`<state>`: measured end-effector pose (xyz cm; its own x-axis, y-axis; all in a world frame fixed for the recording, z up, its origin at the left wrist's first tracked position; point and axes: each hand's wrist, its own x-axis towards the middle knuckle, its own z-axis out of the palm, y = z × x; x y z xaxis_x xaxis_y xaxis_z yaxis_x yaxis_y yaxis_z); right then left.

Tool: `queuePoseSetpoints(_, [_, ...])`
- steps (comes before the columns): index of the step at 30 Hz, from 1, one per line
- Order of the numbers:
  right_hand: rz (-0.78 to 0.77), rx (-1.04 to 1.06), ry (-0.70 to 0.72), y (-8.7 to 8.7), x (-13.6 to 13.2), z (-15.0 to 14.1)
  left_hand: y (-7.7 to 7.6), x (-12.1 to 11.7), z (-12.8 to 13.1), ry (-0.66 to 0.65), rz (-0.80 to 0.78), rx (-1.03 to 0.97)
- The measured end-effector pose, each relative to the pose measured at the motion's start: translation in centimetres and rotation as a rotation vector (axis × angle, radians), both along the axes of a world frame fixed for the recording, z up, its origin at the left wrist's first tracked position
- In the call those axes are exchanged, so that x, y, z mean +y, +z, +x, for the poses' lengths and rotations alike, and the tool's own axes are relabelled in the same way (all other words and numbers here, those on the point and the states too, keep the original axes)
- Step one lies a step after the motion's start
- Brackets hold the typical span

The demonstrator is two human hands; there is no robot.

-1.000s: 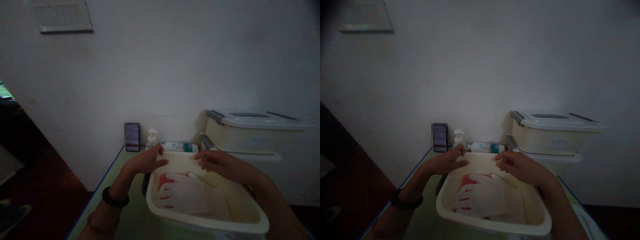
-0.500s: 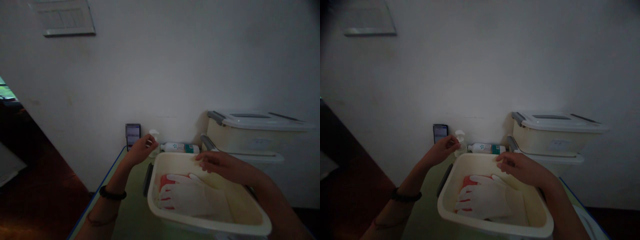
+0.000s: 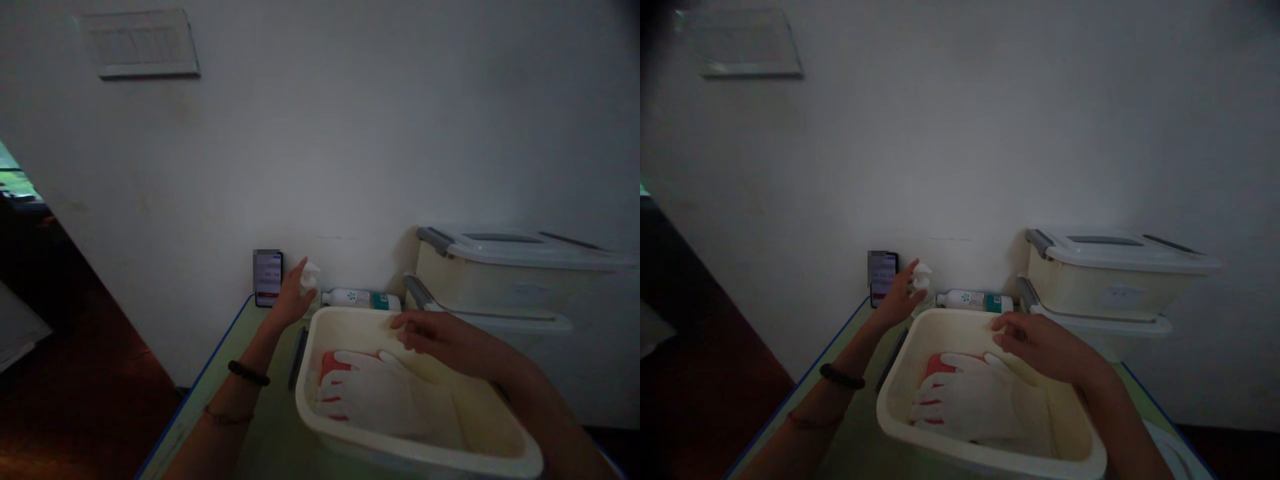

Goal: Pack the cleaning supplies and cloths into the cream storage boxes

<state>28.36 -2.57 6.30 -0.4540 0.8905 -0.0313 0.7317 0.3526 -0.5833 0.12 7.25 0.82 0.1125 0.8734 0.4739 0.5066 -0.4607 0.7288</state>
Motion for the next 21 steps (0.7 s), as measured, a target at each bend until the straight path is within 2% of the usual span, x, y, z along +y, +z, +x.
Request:
queuePoseSetpoints(5, [-0.011, -0.019, -0.004, 0.12, -0.14, -0.38, -0.20, 0.35, 0.55, -0.050, -0.033, -0.019])
queuePoseSetpoints(12, [-0.029, -0.059, 0.004, 0.22, -0.11, -0.58, -0.29, 0.18, 0.90, -0.013, -0.065, -0.104])
queuePoseSetpoints(18, [-0.032, -0.064, -0.002, 0.44, -0.32, -0.82, -1.03, 0.71, 0.74, -0.025, -0.102, -0.223])
queuePoseSetpoints(21, [-0.019, -0.075, 0.005, 0.57, -0.38, -0.88, -0.84, 0.90, 0.35, -0.046, -0.104, -0.311])
